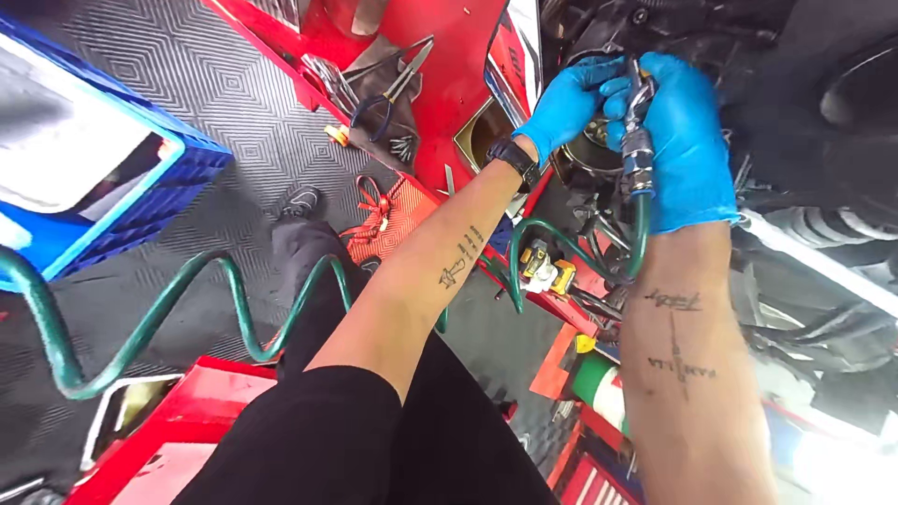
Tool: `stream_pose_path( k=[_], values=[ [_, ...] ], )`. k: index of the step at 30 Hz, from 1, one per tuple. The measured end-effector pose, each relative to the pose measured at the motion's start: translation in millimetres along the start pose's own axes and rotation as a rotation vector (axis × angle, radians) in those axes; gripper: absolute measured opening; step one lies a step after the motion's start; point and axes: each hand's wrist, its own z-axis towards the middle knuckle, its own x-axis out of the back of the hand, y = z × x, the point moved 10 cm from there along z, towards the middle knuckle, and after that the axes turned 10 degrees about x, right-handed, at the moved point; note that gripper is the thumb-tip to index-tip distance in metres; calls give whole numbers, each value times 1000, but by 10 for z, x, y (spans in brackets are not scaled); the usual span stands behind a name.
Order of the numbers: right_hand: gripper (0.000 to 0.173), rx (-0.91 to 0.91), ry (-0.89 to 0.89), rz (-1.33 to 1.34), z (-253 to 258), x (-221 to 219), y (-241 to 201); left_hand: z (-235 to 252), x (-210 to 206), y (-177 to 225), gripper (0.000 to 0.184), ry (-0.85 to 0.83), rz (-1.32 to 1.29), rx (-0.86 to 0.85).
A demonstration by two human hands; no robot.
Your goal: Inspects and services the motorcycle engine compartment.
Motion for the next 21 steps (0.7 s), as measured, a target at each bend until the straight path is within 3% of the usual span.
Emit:
stream_pose_path(
  k=[2, 6, 11, 14, 18, 21],
  values=[
    [32, -20, -29, 8, 57, -1, 16, 29, -5, -13, 34, 1, 4, -11],
    [38, -60, -70, 27, 147, -62, -5, 43, 10, -10, 23, 27, -45, -10],
    [35, -79, 15, 12, 131, 3, -41, 70, 2, -61, 34, -1, -20, 45],
    [35, -73, 18, 12, 131, -9, -65, 78, 10, -54, 32, 9, -22, 41],
    [32, -94, 161, 18, 36, -10, -108, 84, 9, -69, 35, -2, -48, 43],
    [35, -106, 132, 49, 86, -113, -94, 61, 1, -70, 25, -13, -119, 76]
  ],
)
